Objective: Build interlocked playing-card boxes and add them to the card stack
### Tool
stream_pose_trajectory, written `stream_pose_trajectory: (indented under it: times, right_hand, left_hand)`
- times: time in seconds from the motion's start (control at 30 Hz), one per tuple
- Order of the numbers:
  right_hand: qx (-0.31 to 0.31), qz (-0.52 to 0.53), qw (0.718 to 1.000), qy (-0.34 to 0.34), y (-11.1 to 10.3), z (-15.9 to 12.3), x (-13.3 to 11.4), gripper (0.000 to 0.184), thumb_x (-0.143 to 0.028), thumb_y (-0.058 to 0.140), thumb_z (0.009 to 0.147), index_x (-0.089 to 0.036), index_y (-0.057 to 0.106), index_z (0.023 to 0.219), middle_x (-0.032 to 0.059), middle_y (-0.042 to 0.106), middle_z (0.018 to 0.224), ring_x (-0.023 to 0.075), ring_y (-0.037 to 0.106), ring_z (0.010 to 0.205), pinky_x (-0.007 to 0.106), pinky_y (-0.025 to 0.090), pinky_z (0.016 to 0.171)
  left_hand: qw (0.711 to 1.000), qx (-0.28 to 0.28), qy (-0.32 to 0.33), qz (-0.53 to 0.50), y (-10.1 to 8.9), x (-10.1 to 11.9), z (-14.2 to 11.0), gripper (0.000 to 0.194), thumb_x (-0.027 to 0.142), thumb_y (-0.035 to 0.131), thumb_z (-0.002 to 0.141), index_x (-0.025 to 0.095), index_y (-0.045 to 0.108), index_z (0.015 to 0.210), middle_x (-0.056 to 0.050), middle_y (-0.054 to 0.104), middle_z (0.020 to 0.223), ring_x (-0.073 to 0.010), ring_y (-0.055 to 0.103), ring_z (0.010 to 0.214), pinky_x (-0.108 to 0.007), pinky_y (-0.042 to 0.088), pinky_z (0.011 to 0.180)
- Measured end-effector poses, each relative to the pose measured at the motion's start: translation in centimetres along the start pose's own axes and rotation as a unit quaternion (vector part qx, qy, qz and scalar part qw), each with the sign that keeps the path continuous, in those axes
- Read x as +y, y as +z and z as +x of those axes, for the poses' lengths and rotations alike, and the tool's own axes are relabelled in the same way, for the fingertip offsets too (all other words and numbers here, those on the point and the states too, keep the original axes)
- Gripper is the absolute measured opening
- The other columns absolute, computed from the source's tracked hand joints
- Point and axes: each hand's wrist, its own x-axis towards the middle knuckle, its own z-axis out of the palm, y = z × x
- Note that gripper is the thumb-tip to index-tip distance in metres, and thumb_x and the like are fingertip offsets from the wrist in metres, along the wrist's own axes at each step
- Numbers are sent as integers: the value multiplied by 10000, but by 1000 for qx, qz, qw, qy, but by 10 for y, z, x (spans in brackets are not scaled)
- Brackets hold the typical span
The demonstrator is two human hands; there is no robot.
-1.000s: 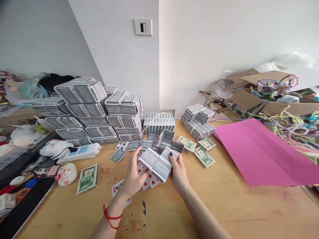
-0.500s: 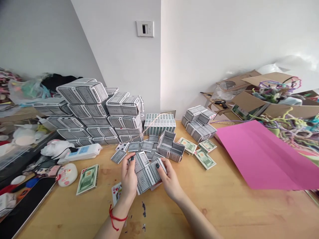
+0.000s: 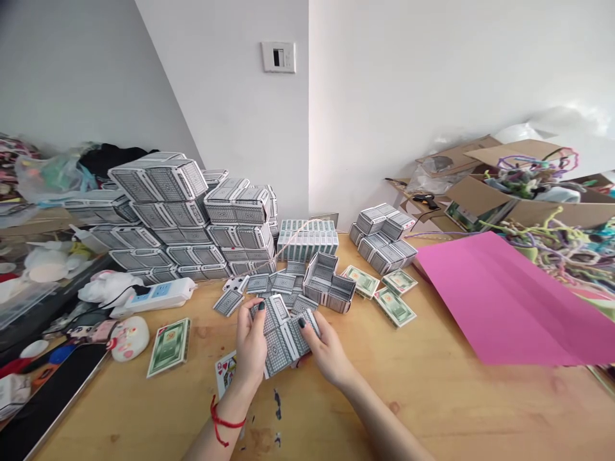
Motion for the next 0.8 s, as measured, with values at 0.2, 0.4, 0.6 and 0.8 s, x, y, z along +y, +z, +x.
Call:
stream_pose_trajectory:
  times: [0.2, 0.4, 0.6, 0.8]
  right_hand:
    - [2, 169, 986, -1, -2, 2, -6, 311, -435, 647, 707, -215, 537, 899, 23, 619, 805, 177, 620, 711, 345, 535, 653]
    - [-3, 166, 986, 6, 0, 2, -3, 284, -360, 681, 702, -202, 575, 913, 28, 613, 853, 165, 601, 749, 327, 546, 639]
    - [47, 73, 994, -61, -7, 3, -9, 268, -410, 624, 747, -209, 574, 918, 24, 603, 836, 182, 591, 781, 346, 552, 638]
    - [167, -197, 954, -152, -28, 11, 0, 399, -375, 605, 743, -265, 527, 1119, 94, 519, 1170, 174, 589, 686, 314, 525, 504]
  left_hand:
    - [995, 72, -26, -62, -5, -7, 10, 263, 370, 430, 830, 234, 452, 1055, -45, 521, 1084, -178, 518, 1006, -279, 430, 790]
    - [979, -30, -70, -191, -4, 12, 8, 544, 258, 515, 772, 293, 298, 1270, -67, 478, 1284, -185, 549, 1066, -288, 472, 800]
    - [938, -184, -198, -215, -7, 17, 7, 462, 284, 678, 642, 177, 552, 1073, -89, 660, 1031, -211, 637, 865, -291, 495, 684]
    - [955, -149, -155, -205, -18, 19, 17, 429, 247, 713, 598, 167, 580, 998, -84, 675, 1007, -224, 629, 894, -296, 482, 718]
